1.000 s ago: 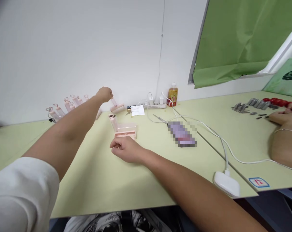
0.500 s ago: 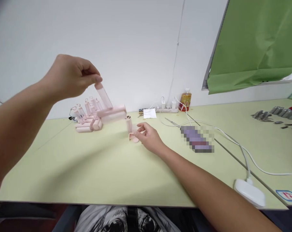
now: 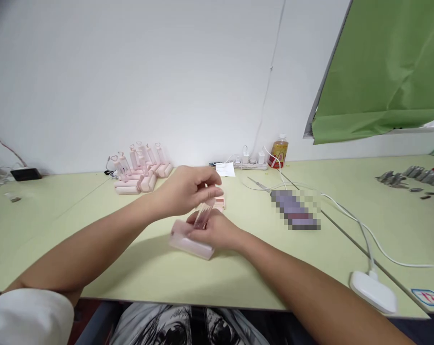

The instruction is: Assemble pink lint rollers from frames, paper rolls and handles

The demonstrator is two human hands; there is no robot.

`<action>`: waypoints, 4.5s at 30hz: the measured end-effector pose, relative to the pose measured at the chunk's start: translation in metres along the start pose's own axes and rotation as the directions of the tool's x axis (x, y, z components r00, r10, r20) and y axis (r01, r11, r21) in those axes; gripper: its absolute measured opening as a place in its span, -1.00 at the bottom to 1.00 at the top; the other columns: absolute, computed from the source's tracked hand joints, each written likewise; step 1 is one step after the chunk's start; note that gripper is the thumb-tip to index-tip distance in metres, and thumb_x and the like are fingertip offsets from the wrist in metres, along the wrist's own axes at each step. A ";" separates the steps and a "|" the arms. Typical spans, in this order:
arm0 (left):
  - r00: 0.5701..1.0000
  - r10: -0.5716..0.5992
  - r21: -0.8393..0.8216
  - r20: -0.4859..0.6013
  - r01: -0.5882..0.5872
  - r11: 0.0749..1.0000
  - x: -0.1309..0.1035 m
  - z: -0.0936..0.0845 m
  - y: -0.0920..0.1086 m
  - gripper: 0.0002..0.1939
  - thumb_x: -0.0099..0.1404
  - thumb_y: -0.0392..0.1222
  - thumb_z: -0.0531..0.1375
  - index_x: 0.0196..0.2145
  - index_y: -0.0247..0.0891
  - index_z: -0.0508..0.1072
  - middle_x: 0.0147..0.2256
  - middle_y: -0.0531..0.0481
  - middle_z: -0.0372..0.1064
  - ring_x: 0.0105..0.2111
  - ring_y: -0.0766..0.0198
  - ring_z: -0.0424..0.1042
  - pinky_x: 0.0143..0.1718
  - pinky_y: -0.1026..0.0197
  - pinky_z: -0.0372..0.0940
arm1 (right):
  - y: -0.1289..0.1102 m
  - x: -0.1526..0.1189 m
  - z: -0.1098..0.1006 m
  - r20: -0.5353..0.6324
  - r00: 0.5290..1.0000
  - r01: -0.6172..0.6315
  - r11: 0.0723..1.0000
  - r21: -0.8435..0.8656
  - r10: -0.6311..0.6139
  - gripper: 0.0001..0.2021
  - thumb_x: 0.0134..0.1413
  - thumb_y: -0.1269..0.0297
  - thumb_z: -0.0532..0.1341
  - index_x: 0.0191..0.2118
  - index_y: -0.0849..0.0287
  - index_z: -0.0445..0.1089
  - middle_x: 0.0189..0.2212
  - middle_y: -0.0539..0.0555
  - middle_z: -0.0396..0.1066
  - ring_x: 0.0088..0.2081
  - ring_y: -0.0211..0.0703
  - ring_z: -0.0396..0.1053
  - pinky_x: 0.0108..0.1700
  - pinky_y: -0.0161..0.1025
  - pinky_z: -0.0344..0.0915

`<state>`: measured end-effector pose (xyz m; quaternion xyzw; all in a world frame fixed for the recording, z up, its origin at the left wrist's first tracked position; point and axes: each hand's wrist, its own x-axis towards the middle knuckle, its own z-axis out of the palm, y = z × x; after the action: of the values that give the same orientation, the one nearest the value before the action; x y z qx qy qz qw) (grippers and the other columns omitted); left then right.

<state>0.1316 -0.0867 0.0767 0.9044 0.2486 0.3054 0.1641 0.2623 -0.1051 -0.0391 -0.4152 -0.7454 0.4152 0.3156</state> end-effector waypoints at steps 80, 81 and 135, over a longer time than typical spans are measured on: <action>0.815 -0.225 -0.320 0.534 0.441 0.839 -0.070 0.022 -0.131 -0.59 0.06 0.04 0.32 -0.20 -0.27 0.45 -0.33 0.03 0.36 -0.34 0.26 0.34 -0.38 0.30 0.19 | 0.027 0.013 -0.012 0.029 0.997 -0.076 0.915 0.397 0.071 -0.57 -0.23 0.27 0.43 -0.32 0.12 0.16 -0.50 -0.14 0.26 -0.52 -0.33 0.26 -0.50 -0.34 0.27; 0.814 -0.219 -0.322 0.537 0.439 0.839 -0.070 0.023 -0.133 -0.58 0.07 0.05 0.32 -0.20 -0.27 0.45 -0.33 0.03 0.37 -0.34 0.27 0.34 -0.37 0.31 0.19 | 0.027 0.013 -0.010 0.012 0.996 -0.083 0.903 0.421 0.086 -0.57 -0.24 0.28 0.43 -0.33 0.12 0.15 -0.49 -0.13 0.26 -0.51 -0.32 0.27 -0.49 -0.33 0.29; 0.923 -0.384 -0.229 -0.022 0.369 0.901 -0.099 0.061 -0.119 -0.52 0.23 0.02 0.14 0.04 -0.24 0.23 -0.12 -0.05 0.35 -0.19 0.15 0.34 -0.18 0.16 0.26 | 0.045 0.031 0.005 -0.284 0.956 -0.116 0.985 -0.124 0.077 -0.86 -0.28 0.54 0.07 -0.55 0.15 0.21 -0.56 -0.05 0.26 -0.45 -0.21 0.19 -0.42 -0.30 0.05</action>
<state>0.0606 -0.0523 -0.0694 0.8047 0.3887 0.3237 0.3109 0.2600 -0.0654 -0.0773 -0.5267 -0.6996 0.3144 0.3666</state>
